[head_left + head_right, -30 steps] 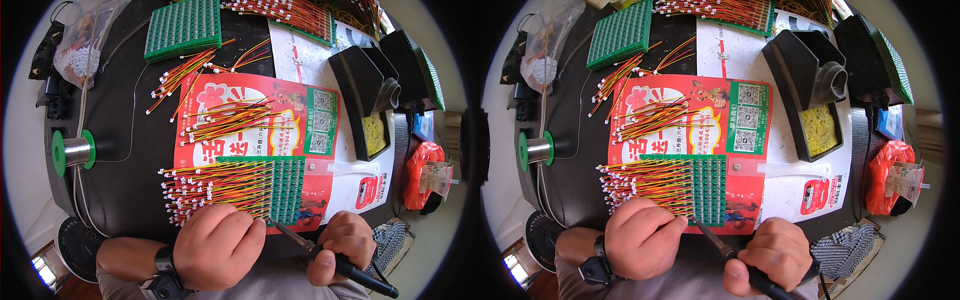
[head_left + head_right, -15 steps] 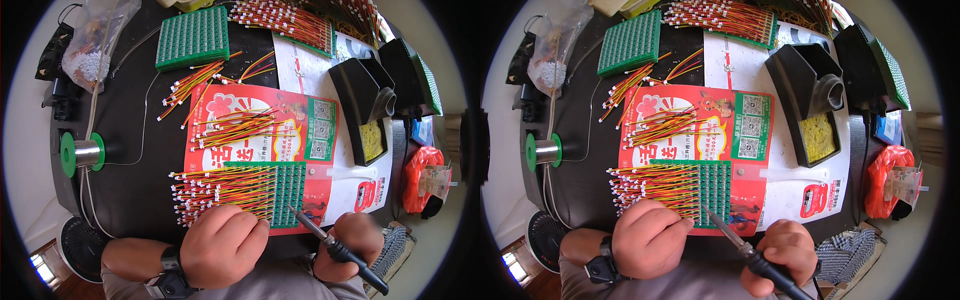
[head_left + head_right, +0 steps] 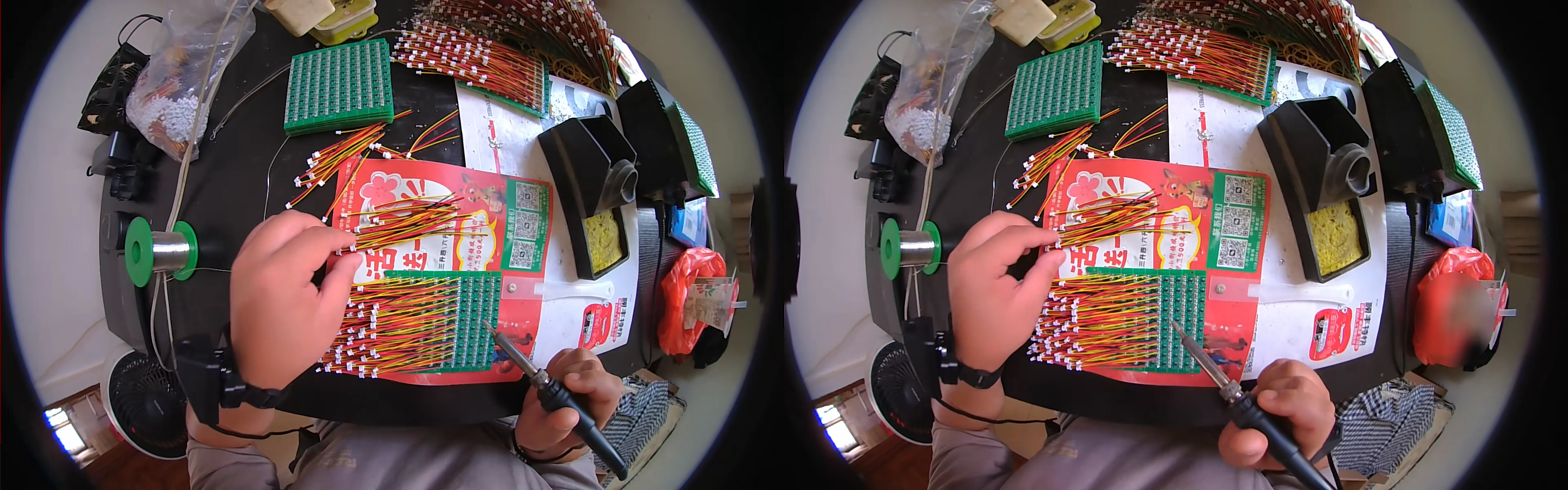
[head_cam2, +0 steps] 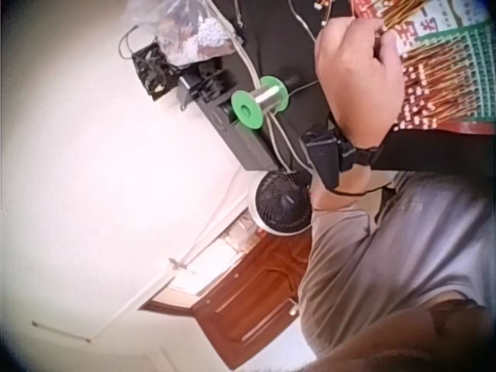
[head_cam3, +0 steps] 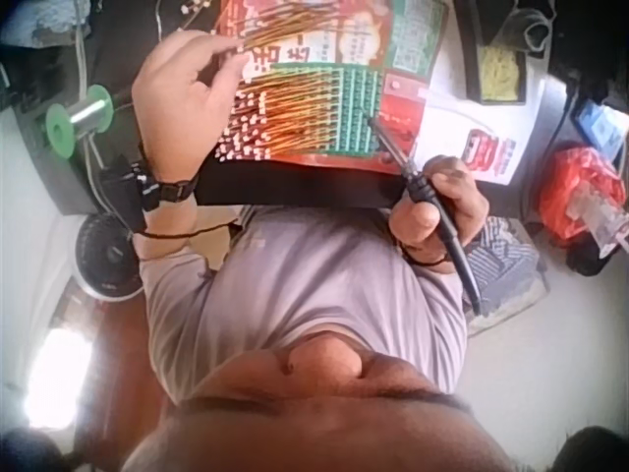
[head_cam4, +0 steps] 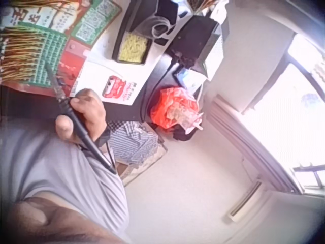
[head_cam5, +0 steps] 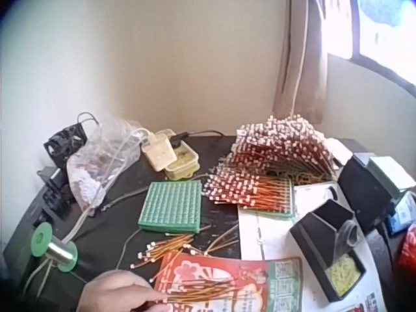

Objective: Soldering wires onto a printed circuit board.

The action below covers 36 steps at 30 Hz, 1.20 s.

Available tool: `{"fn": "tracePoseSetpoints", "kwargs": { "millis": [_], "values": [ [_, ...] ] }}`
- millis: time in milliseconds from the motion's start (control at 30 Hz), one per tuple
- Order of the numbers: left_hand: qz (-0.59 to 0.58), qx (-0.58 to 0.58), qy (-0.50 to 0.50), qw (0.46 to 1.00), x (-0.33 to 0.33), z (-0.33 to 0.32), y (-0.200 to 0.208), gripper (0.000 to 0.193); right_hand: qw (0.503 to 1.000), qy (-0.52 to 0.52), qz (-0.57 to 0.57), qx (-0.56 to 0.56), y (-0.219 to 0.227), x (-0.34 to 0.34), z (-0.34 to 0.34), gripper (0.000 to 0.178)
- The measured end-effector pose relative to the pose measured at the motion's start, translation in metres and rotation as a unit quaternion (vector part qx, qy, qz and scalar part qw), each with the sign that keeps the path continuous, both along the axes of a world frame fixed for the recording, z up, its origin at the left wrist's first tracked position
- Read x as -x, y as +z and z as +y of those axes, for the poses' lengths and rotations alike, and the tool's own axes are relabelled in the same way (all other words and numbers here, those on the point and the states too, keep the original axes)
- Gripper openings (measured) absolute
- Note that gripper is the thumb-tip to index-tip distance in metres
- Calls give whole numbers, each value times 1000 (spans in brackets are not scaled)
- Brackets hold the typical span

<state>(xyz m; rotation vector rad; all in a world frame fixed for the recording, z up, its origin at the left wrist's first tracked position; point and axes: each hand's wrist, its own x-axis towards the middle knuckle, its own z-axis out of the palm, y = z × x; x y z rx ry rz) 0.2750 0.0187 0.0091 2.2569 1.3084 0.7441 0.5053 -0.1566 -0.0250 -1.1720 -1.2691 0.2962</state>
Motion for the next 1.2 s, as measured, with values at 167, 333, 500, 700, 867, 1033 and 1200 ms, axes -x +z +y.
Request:
{"fn": "tracePoseSetpoints", "kwargs": {
  "millis": [167, 333, 500, 700, 867, 1033, 1200],
  "values": [
    [23, -60, -27, 998, -3, 3, -3, 14, 1000, -2, -7, -1, 1, -1, -1, 47],
    [-110, 51, 65, 990, -6, -9, 11, 10, 1000, 24, -11, 17, 2, -7, -3, 47],
    [-275, 158, -12, 948, 0, -24, 9, 14, 999, 44, 10, 30, 4, -3, 0, 56],
    [-211, 180, -178, 944, -1, -35, 21, 21, 987, 61, -144, 26, 14, -15, 6, 67],
    [-210, 192, -178, 942, -8, -41, 18, 14, 983, 32, -174, 49, 17, -12, 6, 66],
    [-235, 182, -144, 944, -10, -47, 15, 11, 996, 39, -70, 26, 8, -9, 0, 64],
    [-230, 153, -168, 946, -9, -45, 13, 10, 998, 42, 26, 35, 9, 0, 6, 53]
  ]
}}
